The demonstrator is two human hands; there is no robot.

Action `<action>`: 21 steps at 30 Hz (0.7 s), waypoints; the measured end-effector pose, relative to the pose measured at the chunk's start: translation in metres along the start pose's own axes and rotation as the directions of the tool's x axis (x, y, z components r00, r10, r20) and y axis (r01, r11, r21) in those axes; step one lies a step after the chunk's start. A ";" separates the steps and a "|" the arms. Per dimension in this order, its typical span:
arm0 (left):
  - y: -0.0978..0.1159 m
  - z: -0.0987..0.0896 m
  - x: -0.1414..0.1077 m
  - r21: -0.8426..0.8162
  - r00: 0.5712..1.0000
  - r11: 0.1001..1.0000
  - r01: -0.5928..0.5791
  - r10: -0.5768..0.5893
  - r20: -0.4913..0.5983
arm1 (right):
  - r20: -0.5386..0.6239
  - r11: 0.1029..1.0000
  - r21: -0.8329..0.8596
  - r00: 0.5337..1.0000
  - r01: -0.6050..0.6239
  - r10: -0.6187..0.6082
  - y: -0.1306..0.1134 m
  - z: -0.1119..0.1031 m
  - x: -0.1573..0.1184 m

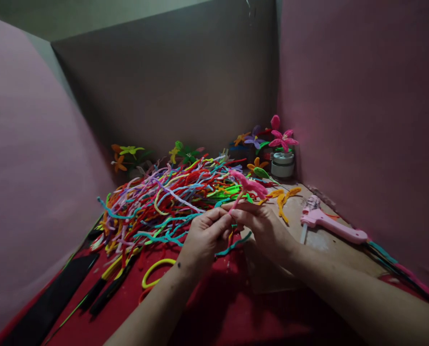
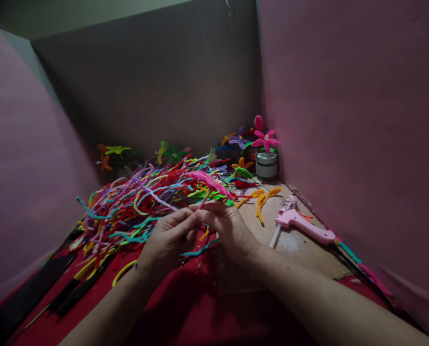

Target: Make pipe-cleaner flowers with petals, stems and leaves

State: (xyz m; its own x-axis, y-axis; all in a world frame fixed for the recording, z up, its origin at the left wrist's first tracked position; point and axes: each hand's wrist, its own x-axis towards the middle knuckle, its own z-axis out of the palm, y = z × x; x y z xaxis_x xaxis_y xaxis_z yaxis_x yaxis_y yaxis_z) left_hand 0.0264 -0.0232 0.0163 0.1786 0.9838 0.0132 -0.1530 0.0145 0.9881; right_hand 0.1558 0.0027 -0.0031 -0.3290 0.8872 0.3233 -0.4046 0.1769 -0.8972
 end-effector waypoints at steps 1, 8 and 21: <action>0.000 -0.002 0.000 -0.069 0.999 0.997 0.031 -0.028 0.046 | 0.009 1.000 0.031 1.000 -0.003 0.003 0.002 -0.001 0.001; -0.005 -0.014 0.002 -0.297 0.937 0.932 0.210 -0.105 0.333 | 0.088 0.951 0.275 0.989 -0.143 0.123 0.011 -0.005 0.003; -0.016 -0.009 -0.004 0.727 0.863 0.565 -0.390 0.499 0.075 | -0.098 0.998 0.017 0.993 -0.068 0.069 0.011 -0.001 0.000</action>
State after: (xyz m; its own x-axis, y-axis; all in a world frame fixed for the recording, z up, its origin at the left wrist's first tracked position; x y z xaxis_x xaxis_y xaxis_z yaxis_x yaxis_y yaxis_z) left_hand 0.0195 -0.0262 -0.0007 0.1507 0.8432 0.5160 0.5511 -0.5050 0.6643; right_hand 0.1519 0.0050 -0.0131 -0.2707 0.9350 0.2290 -0.3954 0.1089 -0.9120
